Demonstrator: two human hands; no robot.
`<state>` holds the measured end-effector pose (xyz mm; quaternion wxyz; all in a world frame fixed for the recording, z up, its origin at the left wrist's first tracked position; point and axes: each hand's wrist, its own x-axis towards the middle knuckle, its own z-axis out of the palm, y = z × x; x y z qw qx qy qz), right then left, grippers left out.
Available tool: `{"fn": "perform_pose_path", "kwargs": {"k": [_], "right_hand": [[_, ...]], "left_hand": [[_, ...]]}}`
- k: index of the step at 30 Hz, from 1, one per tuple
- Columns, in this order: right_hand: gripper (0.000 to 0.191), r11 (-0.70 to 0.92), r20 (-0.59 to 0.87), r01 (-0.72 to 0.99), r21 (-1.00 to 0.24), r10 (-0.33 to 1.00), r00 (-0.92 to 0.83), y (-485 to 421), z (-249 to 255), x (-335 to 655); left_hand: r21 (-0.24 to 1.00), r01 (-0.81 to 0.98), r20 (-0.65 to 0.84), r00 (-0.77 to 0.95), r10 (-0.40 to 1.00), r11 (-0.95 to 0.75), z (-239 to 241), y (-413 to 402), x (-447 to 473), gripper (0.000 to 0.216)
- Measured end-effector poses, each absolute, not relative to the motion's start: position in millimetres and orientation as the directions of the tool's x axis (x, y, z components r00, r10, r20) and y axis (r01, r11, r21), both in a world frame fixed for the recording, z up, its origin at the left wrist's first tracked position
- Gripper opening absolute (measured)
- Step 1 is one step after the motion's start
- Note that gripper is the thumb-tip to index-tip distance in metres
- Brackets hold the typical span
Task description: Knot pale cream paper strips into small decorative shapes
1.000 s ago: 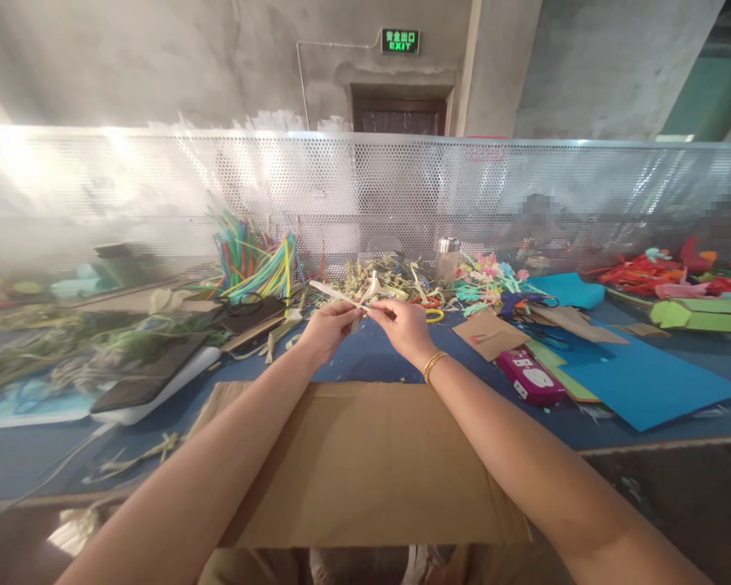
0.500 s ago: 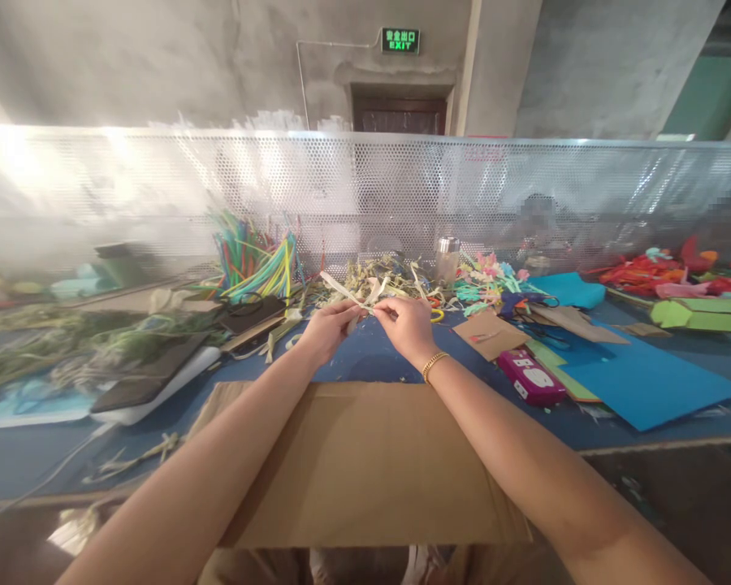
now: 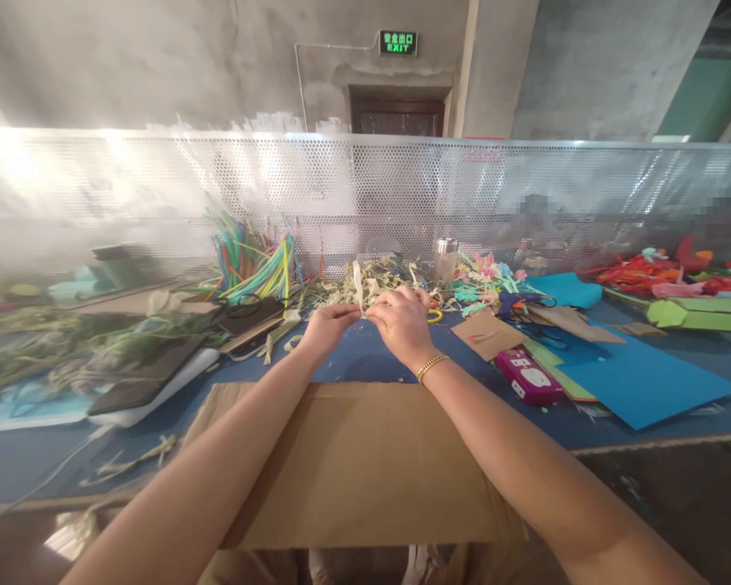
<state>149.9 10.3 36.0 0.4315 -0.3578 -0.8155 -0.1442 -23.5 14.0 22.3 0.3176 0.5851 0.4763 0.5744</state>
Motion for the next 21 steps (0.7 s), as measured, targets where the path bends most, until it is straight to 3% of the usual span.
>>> {"fn": "perform_pose_path", "kwargs": {"k": [5,10,15,19,21], "right_hand": [[0.021,0.727,0.796,0.676,-0.118,0.476,-0.373,11,34,149],[0.009,0.686,0.695,0.661,-0.305,0.634,-0.338,17,27,146],[0.006,0.663,0.649,0.581,-0.471,0.707,-0.281,23,23,145],[0.009,0.656,0.659,0.511,-0.555,0.722,-0.210,26,22,144],[0.010,0.651,0.658,0.460,-0.603,0.732,-0.173,29,20,144]], "left_hand": [[0.860,0.299,0.450,-0.062,0.891,-0.413,23,13,-23,0.014],[0.859,0.299,0.442,-0.025,0.897,-0.415,22,14,-24,0.024],[0.932,0.091,0.356,-0.050,0.933,-0.351,22,13,-20,0.039],[0.940,-0.195,0.228,-0.252,0.941,-0.280,23,17,-22,0.039],[0.940,-0.224,0.162,-0.369,0.915,-0.257,23,19,-26,0.031]]}}
